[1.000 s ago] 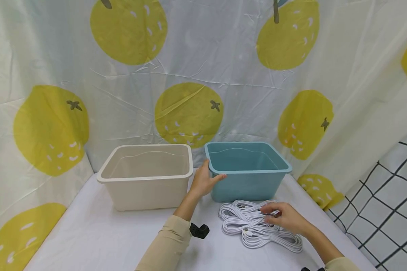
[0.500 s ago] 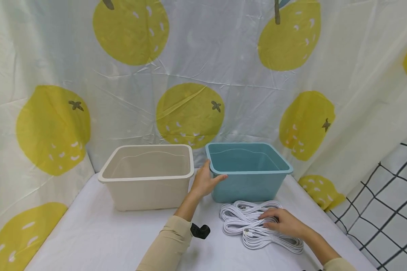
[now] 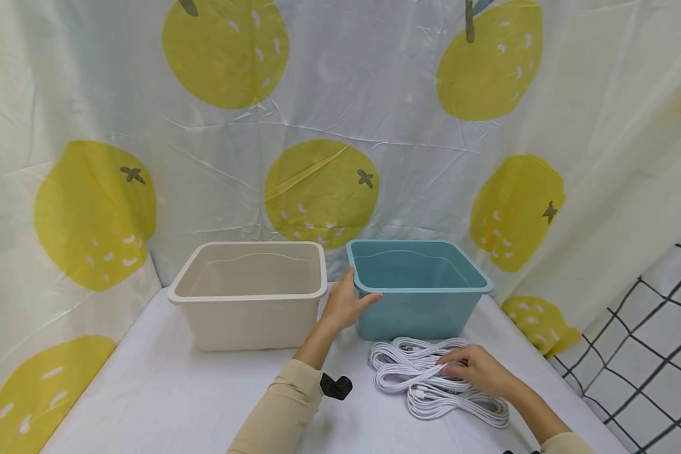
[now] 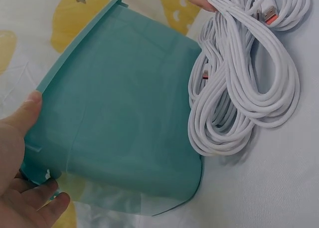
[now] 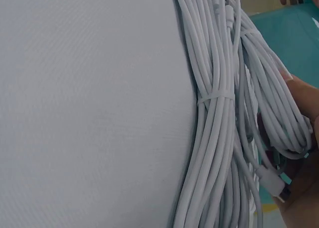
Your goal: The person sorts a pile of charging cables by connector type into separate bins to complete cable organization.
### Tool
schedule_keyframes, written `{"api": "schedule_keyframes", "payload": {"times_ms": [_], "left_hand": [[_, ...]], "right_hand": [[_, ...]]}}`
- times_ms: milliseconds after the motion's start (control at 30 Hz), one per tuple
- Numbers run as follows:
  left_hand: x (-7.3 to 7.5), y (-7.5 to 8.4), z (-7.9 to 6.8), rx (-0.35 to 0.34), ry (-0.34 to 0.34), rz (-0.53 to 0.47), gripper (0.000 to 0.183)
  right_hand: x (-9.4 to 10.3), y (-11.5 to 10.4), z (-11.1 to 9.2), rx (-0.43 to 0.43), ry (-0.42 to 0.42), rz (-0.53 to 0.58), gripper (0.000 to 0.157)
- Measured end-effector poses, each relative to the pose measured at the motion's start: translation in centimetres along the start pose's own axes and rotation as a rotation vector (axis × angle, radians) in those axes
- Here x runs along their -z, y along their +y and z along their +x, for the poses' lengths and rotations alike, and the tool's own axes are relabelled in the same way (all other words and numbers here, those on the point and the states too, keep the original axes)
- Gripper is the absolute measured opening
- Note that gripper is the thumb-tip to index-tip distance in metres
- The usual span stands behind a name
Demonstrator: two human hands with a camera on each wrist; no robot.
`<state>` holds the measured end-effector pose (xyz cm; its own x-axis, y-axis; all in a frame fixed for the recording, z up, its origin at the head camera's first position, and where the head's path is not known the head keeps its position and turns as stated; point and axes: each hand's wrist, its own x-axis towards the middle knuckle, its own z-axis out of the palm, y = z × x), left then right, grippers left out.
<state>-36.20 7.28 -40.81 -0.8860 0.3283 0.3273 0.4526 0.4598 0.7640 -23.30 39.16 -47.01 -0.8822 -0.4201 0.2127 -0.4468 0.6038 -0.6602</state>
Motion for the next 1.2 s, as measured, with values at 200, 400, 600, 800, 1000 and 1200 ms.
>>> {"api": "schedule_keyframes", "payload": {"times_ms": [200,400,600,800,1000,1200], "left_hand": [[0.0,0.0,0.1,0.003,-0.006,0.015,0.101],[0.1,0.2,0.0,0.003,-0.006,0.012,0.100],[0.1,0.3,-0.1,0.007,-0.002,0.012,0.100],[0.1,0.2,-0.2,0.014,-0.004,0.023,0.100],[0.3,0.0,-0.2,0.012,-0.007,0.040,0.101],[0.3,0.2,0.0,0.006,-0.005,0.032,0.101]], "right_hand": [[0.9,-0.6,0.1,-0.060,0.028,0.052,0.025],[1.6,-1.3,0.3,-0.051,0.030,0.103,0.022],[2.6,-2.0,0.3,-0.067,0.053,0.130,0.020],[4.1,-3.6,0.6,-0.061,0.115,0.128,0.019],[6.1,-4.8,1.6,0.028,0.194,0.135,0.018],[8.7,-5.9,2.7,0.034,0.260,0.148,0.019]]}}
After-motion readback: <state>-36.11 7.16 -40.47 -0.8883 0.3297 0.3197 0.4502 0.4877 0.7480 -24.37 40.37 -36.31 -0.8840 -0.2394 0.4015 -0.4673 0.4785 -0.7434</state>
